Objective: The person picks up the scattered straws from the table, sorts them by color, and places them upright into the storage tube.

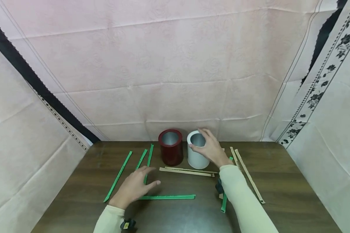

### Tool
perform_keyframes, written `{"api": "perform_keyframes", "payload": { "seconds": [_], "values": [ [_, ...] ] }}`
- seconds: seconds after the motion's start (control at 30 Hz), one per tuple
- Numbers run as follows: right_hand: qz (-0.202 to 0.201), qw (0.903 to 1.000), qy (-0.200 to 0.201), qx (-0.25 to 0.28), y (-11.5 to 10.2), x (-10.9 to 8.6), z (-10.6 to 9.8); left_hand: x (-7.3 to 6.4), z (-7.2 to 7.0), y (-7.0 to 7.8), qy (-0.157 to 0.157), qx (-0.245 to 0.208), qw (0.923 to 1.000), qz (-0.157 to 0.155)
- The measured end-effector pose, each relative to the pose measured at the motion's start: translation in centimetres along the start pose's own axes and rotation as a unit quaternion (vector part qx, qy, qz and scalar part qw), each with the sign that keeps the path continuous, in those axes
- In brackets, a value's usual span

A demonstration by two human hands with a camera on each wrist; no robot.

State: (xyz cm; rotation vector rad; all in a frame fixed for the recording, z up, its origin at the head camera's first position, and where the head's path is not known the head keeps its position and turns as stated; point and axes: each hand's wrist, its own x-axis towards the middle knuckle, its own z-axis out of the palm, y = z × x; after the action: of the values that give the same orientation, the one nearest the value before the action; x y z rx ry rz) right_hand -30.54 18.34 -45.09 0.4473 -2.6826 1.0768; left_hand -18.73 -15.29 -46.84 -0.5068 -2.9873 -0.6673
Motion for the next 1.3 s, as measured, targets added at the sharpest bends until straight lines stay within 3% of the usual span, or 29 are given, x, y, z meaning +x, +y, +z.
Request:
{"api": "perform_keyframes", "payload": {
  "seconds": [0.13, 0.27, 0.43, 0.67, 1.07, 1.3],
  "values": [
    [0.002, 1.0000, 0.007, 0.006, 0.0, 0.0, 0.1, -0.2, -0.9, 0.2, -0.110, -0.063, 0.9899, 0.063],
    [-0.001, 0.9999, 0.011, 0.006, 0.1, 0.0, 0.1, 0.1, -0.2, 0.5, -0.159, -0.093, 0.9787, 0.091],
    [-0.005, 0.9997, 0.023, 0.008, 0.4, 0.1, -0.1, 0.8, 1.8, 1.6, -0.145, -0.058, 0.9822, 0.103],
    [-0.004, 0.9994, 0.024, 0.024, 0.1, 0.3, 0.2, 0.7, 3.5, 2.7, -0.140, -0.033, 0.9861, 0.083],
    [0.001, 0.9989, 0.028, 0.037, 0.3, -0.3, 0.6, 0.2, 3.9, 2.6, -0.116, -0.042, 0.9894, 0.076],
    [-0.002, 0.9991, 0.028, 0.031, 0.4, -0.3, 0.5, 0.5, 3.0, 2.9, -0.087, -0.045, 0.9909, 0.093]
  ]
}}
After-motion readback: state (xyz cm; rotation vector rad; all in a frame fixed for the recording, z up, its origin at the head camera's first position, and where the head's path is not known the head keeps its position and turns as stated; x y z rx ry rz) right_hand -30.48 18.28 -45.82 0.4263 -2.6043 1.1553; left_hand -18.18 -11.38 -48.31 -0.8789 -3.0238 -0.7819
